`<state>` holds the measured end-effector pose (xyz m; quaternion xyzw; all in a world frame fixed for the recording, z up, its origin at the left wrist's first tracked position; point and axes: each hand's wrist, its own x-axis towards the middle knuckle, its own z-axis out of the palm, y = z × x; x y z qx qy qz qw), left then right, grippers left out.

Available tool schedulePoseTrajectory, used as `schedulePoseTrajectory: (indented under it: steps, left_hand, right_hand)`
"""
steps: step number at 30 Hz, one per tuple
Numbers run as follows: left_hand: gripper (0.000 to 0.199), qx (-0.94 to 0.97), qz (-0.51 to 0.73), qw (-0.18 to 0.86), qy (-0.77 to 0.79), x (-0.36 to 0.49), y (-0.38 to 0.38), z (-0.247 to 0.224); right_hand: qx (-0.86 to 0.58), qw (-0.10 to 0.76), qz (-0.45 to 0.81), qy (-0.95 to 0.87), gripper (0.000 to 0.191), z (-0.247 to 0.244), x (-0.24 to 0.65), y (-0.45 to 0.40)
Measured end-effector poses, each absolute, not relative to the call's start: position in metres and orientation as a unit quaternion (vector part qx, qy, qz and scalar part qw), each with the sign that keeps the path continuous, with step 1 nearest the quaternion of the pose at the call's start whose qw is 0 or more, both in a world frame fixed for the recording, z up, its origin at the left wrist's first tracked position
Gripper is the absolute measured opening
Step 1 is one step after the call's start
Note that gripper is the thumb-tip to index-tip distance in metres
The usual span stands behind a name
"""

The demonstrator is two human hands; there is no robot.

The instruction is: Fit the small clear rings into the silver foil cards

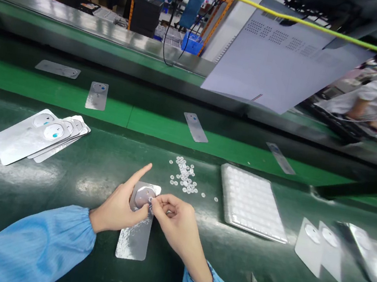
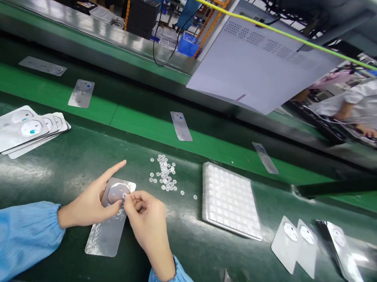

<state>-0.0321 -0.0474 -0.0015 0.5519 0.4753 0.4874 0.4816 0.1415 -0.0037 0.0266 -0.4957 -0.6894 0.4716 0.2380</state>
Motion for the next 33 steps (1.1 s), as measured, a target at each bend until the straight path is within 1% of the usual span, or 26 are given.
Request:
schedulePoseTrajectory:
  steps: [5,13,23,27,30,32,33]
  left_hand:
    - [0.1,0.525,0.48,0.512,0.481,-0.031,-0.047,0.0]
    - [0.104,0.476,0.504,0.562,0.451,-0.029,-0.047,0.0]
    - [0.107,0.443,0.524,0.585,0.432,-0.028,-0.048,0.001]
    - [0.108,0.4,0.543,0.613,0.41,-0.029,-0.046,0.002]
    - [0.106,0.374,0.551,0.605,0.435,-0.031,-0.041,0.0]
    - [0.099,0.348,0.553,0.61,0.448,-0.033,-0.039,-0.002]
    - [0.092,0.331,0.553,0.618,0.45,-0.033,-0.04,-0.003]
  right_hand:
    - [-0.495,0.237,0.477,-0.686,0.034,0.028,0.141,-0.002]
    - [-0.487,0.214,0.503,-0.681,0.032,0.032,0.142,0.003]
    - [-0.5,0.219,0.478,-0.688,0.033,0.033,0.14,0.002]
    - [-0.515,0.221,0.513,-0.65,0.043,0.032,0.141,0.006]
    - [-0.492,0.22,0.576,-0.614,0.053,0.026,0.143,0.014]
    - [-0.459,0.227,0.64,-0.573,0.058,0.019,0.146,0.015]
    - [-0.444,0.235,0.666,-0.551,0.062,0.015,0.147,0.014]
